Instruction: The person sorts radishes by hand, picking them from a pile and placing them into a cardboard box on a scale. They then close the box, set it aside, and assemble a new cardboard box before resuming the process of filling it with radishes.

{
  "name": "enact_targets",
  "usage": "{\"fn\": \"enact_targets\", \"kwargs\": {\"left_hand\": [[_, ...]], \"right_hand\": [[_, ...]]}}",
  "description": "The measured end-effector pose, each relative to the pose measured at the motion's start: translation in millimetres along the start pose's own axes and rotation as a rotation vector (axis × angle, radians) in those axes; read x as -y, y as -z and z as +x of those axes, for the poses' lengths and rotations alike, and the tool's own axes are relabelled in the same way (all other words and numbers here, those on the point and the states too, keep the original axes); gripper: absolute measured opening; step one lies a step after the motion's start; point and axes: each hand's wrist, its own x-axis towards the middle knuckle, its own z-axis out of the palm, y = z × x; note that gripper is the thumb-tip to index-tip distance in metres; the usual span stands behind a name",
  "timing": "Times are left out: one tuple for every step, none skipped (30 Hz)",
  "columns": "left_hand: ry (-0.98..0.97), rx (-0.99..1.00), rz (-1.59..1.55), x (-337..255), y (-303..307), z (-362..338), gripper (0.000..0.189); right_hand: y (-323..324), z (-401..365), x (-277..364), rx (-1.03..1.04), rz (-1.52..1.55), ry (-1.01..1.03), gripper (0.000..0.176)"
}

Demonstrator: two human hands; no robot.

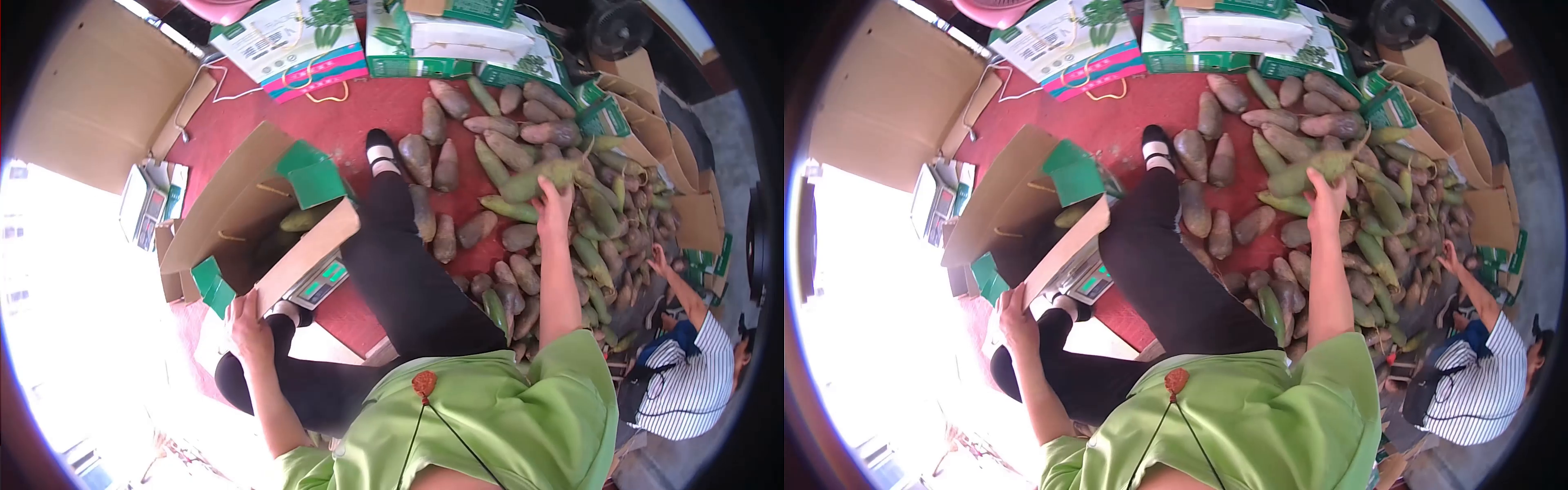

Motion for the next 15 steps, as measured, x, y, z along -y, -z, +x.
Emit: {"fn": "enact_targets", "kwargs": {"left_hand": [[0.017, 0.000, 0.001, -1.2, 0.3, -1.8, 0.043], [0.007, -0.006, 0.028, -3.1, 0.9, -2.5, 0.041], [-0.005, -0.012, 0.056, -3.4, 1.4, -2.9, 0.040], [0.007, -0.012, 0.056, -2.5, 1.3, -3.2, 0.040], [-0.017, -0.024, 0.067, -1.5, 0.9, -2.9, 0.039], [-0.040, -0.036, 0.077, -1.1, 0.6, -3.2, 0.038], [-0.031, -0.028, 0.066, -1.6, 1.1, -3.1, 0.036], [-0.020, -0.028, 0.068, -2.9, 3.0, -2.8, 0.036], [-0.027, -0.025, 0.064, -4.4, 5.4, -2.5, 0.035], [-0.038, -0.022, 0.059, -4.6, 6.5, -1.6, 0.034], [-0.040, -0.028, 0.055, -3.4, 5.6, -1.4, 0.032], [-0.039, -0.028, 0.054, -3.3, 5.4, -1.6, 0.032], [-0.036, -0.024, 0.056, -3.2, 5.2, -1.1, 0.032], [-0.035, -0.021, 0.059, -3.0, 5.1, 0.3, 0.032], [-0.042, -0.023, 0.056, -2.7, 5.2, 1.6, 0.032]], "right_hand": [[-25.4, -11.3, 18.2, 0.106, 0.027, 0.062, 0.052], [-53.0, -23.0, 35.7, 0.211, 0.056, 0.125, 0.054], [-77.9, -31.2, 49.7, 0.354, 0.069, 0.213, 0.056], [-101.4, -41.7, 63.1, 0.495, 0.084, 0.300, 0.058], [-126.3, -60.1, 81.5, 0.625, 0.103, 0.336, 0.061], [-149.2, -78.1, 95.1, 0.754, 0.123, 0.371, 0.063], [-168.1, -87.9, 97.7, 0.791, 0.076, 0.413, 0.066], [-185.6, -98.9, 99.1, 0.827, 0.029, 0.455, 0.068], [-202.5, -118.1, 105.4, 0.922, 0.001, 0.473, 0.070], [-218.7, -136.8, 109.5, 1.013, -0.028, 0.492, 0.072], [-233.2, -151.3, 106.5, 1.086, -0.088, 0.513, 0.073], [-247.1, -164.1, 103.2, 1.157, -0.148, 0.536, 0.074], [-259.0, -178.0, 97.5, 1.194, -0.230, 0.675, 0.072], [-270.0, -191.6, 90.0, 1.223, -0.313, 0.815, 0.070], [-281.9, -202.2, 78.4, 1.257, -0.333, 0.889, 0.068]]}}
